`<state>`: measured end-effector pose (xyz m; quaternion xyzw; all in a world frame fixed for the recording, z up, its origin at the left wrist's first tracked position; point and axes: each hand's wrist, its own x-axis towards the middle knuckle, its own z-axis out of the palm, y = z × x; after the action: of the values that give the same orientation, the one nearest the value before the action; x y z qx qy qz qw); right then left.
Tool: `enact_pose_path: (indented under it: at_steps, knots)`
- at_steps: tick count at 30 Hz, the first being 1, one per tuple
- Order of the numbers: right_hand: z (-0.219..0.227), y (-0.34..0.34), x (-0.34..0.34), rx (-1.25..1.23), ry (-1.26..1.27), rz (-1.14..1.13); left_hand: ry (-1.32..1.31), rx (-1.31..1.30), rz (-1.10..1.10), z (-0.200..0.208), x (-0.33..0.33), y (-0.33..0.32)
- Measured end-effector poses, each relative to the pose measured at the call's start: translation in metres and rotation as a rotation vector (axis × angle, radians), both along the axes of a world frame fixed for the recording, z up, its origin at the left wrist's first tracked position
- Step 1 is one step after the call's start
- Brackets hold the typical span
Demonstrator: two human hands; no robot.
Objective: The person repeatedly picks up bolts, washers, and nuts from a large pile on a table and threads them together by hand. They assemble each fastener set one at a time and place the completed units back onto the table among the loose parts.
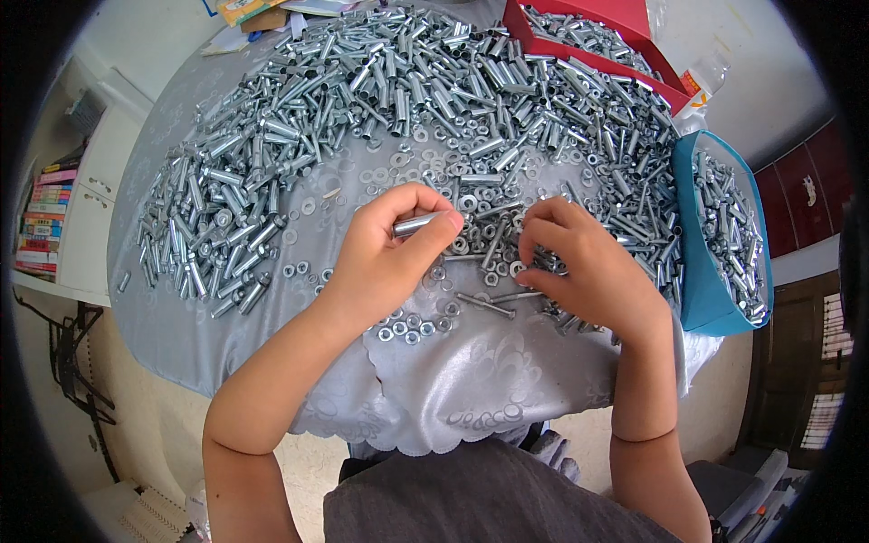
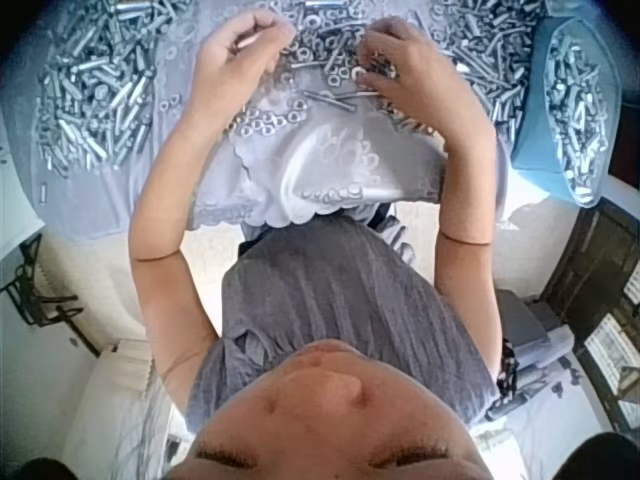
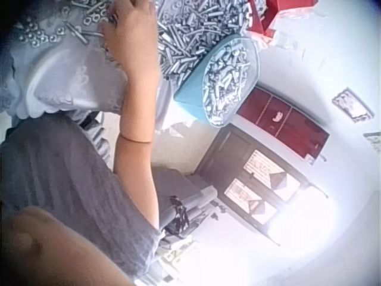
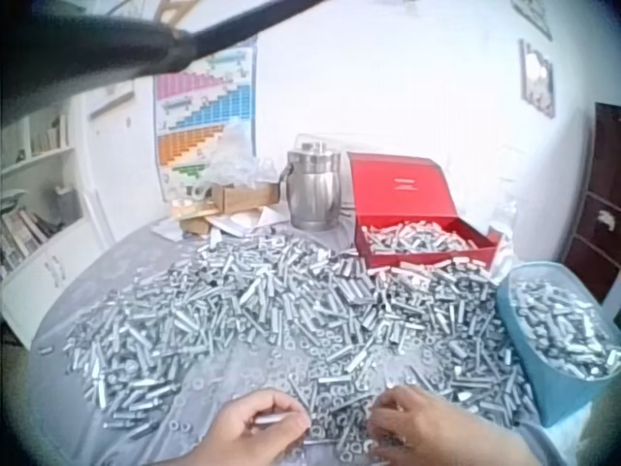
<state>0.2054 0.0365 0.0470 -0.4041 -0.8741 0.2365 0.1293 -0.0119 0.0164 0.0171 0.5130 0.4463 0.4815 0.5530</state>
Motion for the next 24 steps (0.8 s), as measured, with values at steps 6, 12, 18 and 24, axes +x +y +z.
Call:
enact_pose_path:
  at_steps: [6,12,18,24]
  knots:
    - [0.000,-0.002,0.002,0.046,-0.002,0.002,0.010,0.002,0.012,-0.001,0.000,0.000]
    - [0.000,-0.004,0.001,0.078,-0.017,0.020,0.020,-0.002,0.007,-0.002,0.000,0.000]
    - [-0.008,-0.001,0.001,0.159,0.076,0.079,0.052,-0.020,-0.013,0.000,0.002,0.000]
    - [-0.009,0.000,-0.004,0.241,0.090,0.099,0.058,-0.034,-0.020,-0.001,0.000,-0.001]
